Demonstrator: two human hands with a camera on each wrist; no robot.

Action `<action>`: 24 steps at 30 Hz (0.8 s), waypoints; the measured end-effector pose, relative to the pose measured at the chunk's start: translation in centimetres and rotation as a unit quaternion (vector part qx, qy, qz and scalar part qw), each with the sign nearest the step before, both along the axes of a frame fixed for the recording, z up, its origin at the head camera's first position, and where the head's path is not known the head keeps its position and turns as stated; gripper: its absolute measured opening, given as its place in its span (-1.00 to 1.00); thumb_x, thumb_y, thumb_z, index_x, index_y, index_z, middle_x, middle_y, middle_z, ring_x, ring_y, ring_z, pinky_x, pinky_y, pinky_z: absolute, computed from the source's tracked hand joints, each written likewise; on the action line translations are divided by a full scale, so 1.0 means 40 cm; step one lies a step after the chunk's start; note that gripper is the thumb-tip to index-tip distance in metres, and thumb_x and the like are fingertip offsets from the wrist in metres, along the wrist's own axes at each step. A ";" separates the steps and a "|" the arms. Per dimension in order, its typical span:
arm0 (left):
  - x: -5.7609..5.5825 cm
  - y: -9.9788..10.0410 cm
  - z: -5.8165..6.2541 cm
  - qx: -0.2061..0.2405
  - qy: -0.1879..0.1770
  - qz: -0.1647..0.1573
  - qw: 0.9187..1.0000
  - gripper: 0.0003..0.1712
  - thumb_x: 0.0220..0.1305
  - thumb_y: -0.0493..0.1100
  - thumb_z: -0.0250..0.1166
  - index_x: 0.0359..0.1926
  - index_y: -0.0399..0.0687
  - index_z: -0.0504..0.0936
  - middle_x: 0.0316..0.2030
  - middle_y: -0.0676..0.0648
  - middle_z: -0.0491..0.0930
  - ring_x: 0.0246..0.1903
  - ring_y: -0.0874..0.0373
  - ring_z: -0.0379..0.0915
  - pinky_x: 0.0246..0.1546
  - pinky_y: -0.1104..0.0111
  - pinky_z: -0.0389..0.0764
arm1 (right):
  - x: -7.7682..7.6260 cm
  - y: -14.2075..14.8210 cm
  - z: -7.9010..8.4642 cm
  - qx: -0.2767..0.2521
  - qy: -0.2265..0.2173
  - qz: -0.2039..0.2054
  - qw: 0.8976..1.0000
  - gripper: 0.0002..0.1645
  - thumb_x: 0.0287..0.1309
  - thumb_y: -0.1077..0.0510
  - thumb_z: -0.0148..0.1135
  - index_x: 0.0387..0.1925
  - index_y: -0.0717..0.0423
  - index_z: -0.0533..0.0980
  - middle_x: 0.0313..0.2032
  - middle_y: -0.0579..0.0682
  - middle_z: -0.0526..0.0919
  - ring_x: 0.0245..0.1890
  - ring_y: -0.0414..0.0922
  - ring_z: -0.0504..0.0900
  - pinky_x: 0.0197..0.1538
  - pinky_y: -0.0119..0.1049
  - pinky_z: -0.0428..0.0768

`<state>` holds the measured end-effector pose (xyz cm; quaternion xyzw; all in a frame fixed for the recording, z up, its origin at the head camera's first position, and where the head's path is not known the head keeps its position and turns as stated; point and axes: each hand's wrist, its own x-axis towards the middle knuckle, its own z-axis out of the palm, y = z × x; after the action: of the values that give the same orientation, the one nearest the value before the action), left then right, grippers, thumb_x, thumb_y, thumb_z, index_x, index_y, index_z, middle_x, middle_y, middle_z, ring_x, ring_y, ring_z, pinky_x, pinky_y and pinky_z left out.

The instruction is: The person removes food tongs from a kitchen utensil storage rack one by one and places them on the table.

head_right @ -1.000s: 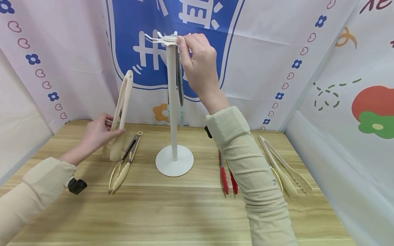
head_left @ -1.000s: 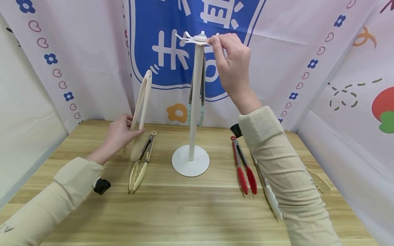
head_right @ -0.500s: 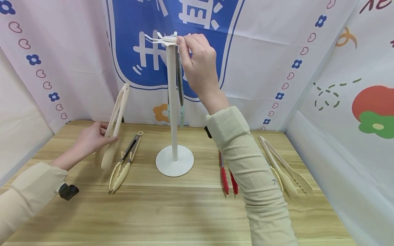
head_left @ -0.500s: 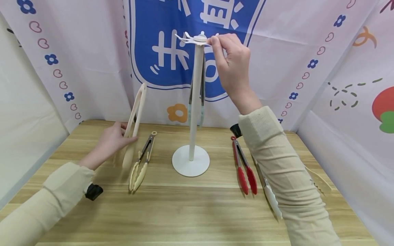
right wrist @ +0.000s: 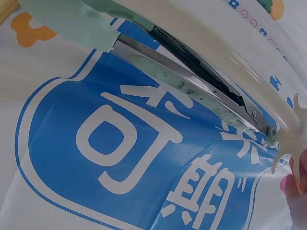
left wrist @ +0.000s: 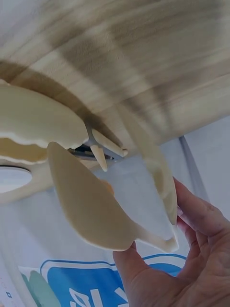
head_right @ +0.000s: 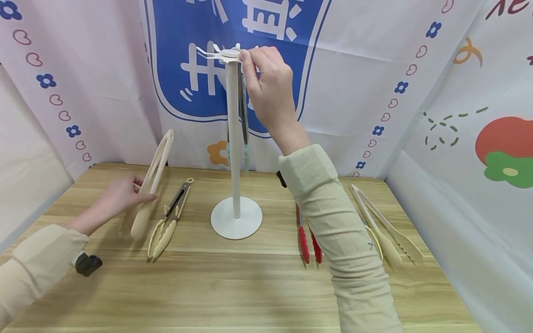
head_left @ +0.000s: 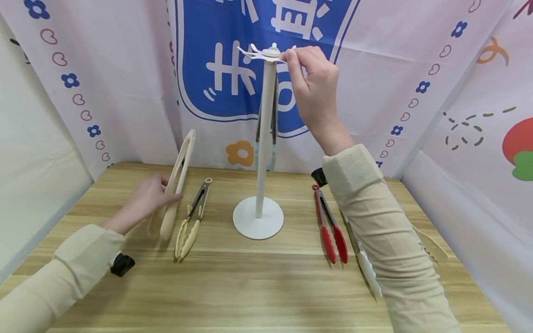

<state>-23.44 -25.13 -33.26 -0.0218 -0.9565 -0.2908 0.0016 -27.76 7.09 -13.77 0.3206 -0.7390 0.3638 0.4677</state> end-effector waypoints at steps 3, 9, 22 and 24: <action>0.005 -0.003 -0.006 0.003 -0.005 -0.003 1.000 -0.41 0.04 -0.06 0.31 -0.13 -0.51 0.35 -0.43 -0.27 0.51 -0.55 0.06 0.45 -0.62 0.34 0.54 | 0.001 -0.001 0.000 -0.001 -0.001 0.000 1.000 -0.67 0.29 0.17 -0.03 -0.33 0.30 0.61 -0.32 0.09 0.67 -0.22 -0.15 0.51 -0.07 -0.53 0.39; 0.007 -0.010 -0.015 -0.007 -0.021 -0.004 1.000 -0.41 0.03 -0.04 0.30 -0.17 -0.51 0.35 -0.44 -0.27 0.50 -0.56 0.05 0.44 -0.60 0.33 0.53 | -0.003 0.002 -0.001 0.012 0.016 0.000 1.000 -0.64 0.31 0.17 -0.06 -0.32 0.32 0.60 -0.32 0.12 0.66 -0.22 -0.11 0.51 -0.08 -0.52 0.39; 0.007 -0.023 -0.049 -0.013 -0.081 -0.016 0.997 -0.65 0.04 -0.10 0.28 -0.47 -0.39 0.49 -0.63 -0.12 0.48 -0.66 0.13 0.40 -0.64 0.34 0.52 | -0.007 0.002 -0.003 0.010 0.022 0.003 1.000 -0.65 0.30 0.18 -0.06 -0.33 0.33 0.60 -0.32 0.12 0.66 -0.22 -0.11 0.52 -0.07 -0.53 0.39; 0.011 -0.023 -0.053 -0.015 -0.090 -0.017 0.996 -0.65 0.04 -0.10 0.28 -0.47 -0.39 0.49 -0.62 -0.13 0.48 -0.65 0.12 0.40 -0.64 0.34 0.53 | -0.007 0.003 -0.003 0.012 0.022 0.004 1.000 -0.64 0.31 0.18 -0.06 -0.32 0.33 0.60 -0.32 0.12 0.66 -0.21 -0.10 0.52 -0.07 -0.53 0.39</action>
<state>-23.00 -26.05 -35.38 -0.0114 -0.9565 -0.2774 -0.0896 -28.05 7.22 -13.88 0.3370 -0.7315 0.3495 0.4787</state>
